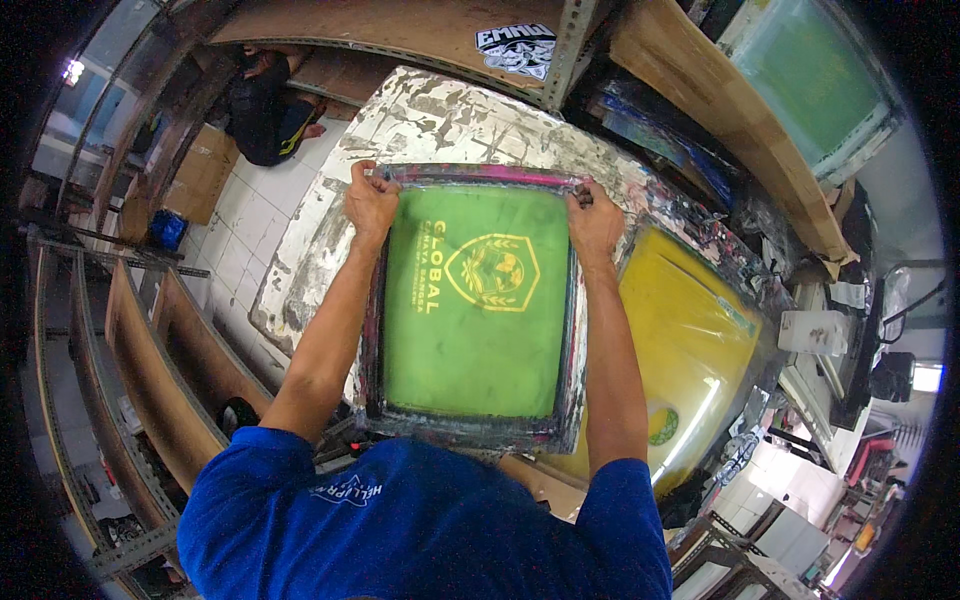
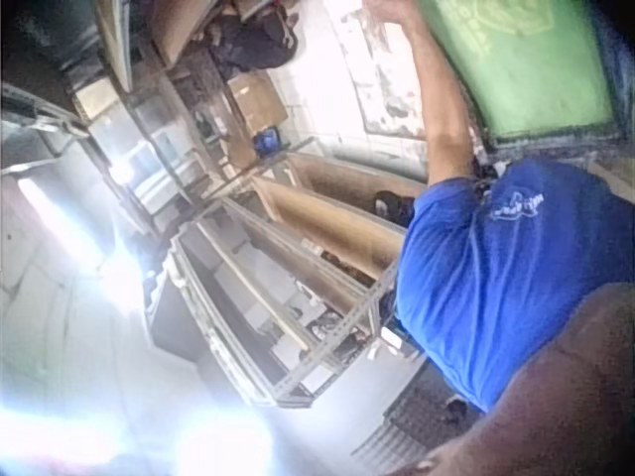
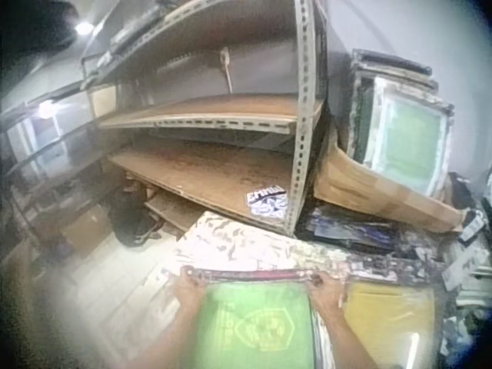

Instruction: The person places a screen printing frame on a table and applies adhesive tape along its edges while wiping the mesh with a black cloth.

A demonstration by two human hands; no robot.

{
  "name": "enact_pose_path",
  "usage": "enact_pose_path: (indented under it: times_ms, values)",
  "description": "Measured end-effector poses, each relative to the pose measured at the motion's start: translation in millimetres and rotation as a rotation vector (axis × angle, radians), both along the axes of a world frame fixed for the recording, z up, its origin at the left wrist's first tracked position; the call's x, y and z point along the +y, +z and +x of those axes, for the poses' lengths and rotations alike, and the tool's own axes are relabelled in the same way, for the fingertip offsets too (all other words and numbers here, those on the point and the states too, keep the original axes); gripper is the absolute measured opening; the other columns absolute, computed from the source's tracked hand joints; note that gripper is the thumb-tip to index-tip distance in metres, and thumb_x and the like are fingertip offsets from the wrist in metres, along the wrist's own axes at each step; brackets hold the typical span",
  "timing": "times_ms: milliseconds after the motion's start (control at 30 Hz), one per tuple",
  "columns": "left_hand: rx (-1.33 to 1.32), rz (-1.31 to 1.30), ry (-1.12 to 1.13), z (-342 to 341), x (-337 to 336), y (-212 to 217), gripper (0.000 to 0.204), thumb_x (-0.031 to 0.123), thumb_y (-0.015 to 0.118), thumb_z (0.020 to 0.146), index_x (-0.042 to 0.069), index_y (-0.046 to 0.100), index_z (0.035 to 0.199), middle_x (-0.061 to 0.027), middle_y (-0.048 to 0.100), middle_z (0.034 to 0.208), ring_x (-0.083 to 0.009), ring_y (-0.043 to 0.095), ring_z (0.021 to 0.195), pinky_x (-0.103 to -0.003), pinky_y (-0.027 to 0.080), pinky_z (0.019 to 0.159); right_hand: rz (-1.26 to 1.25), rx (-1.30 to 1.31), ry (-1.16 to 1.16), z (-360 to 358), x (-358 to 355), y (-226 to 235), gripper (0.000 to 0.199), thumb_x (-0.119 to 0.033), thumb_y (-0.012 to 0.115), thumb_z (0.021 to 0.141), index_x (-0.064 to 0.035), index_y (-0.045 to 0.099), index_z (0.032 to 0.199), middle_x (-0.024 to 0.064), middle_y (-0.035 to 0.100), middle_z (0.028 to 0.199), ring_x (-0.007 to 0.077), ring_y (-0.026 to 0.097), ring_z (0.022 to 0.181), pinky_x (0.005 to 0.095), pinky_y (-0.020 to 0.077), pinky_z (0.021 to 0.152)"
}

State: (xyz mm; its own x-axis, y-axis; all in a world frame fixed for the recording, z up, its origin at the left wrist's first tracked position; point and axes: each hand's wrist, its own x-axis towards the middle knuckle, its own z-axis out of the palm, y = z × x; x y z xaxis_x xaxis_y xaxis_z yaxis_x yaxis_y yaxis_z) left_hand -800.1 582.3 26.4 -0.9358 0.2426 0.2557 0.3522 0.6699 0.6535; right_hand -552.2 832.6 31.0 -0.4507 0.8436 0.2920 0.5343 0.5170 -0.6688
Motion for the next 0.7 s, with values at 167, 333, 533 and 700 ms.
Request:
enact_pose_path:
  times_ms: [167, 333, 533, 700]
  values:
    - [-0.007, -0.034, 0.051, -9, 7, -14, 0.05, 0.012, 0.077, 0.068, 0.014, 0.051, 0.11, -0.0029, 0.068, 0.068, -0.0284, 0.068, 0.069, -0.046, 0.05, 0.067, -0.029, -0.039, 0.007, -15, 1, -11, 0.044, -0.025, 0.074, 0.077, -0.0137, 0.061, 0.117, 0.0113, 0.073, 0.081, 0.0355, 0.07, 0.077, 0.0461, 0.0529, 0.072]
    - [-0.065, -0.043, 0.011, -8, 9, -14, 0.048, 0.011, 0.074, 0.073, 0.011, 0.047, 0.113, -0.0062, 0.069, 0.074, -0.033, 0.068, 0.074, -0.047, 0.048, 0.069, 0.03, -0.177, 0.025, -21, 5, -17, 0.051, -0.024, 0.077, 0.076, -0.0122, 0.055, 0.12, 0.0158, 0.072, 0.084, 0.0385, 0.069, 0.082, 0.0476, 0.0522, 0.074]
    - [-0.014, -0.15, 0.025, -12, 9, -22, 0.048, 0.013, 0.076, 0.07, 0.013, 0.048, 0.109, -0.0044, 0.068, 0.073, -0.0303, 0.068, 0.073, -0.047, 0.05, 0.069, 0.059, -0.237, 0.043, -25, 3, -20, 0.051, -0.024, 0.079, 0.075, -0.0105, 0.055, 0.118, 0.0173, 0.071, 0.087, 0.0385, 0.068, 0.084, 0.0478, 0.0519, 0.075]
    - [-0.004, -0.294, 0.032, -10, 14, -21, 0.051, 0.016, 0.076, 0.072, 0.012, 0.048, 0.114, -0.0082, 0.07, 0.077, -0.0328, 0.069, 0.079, -0.049, 0.049, 0.072, 0.107, -0.303, 0.041, -26, 3, -21, 0.053, -0.023, 0.078, 0.075, -0.0091, 0.052, 0.12, 0.0188, 0.069, 0.09, 0.0385, 0.068, 0.087, 0.0471, 0.0518, 0.075]
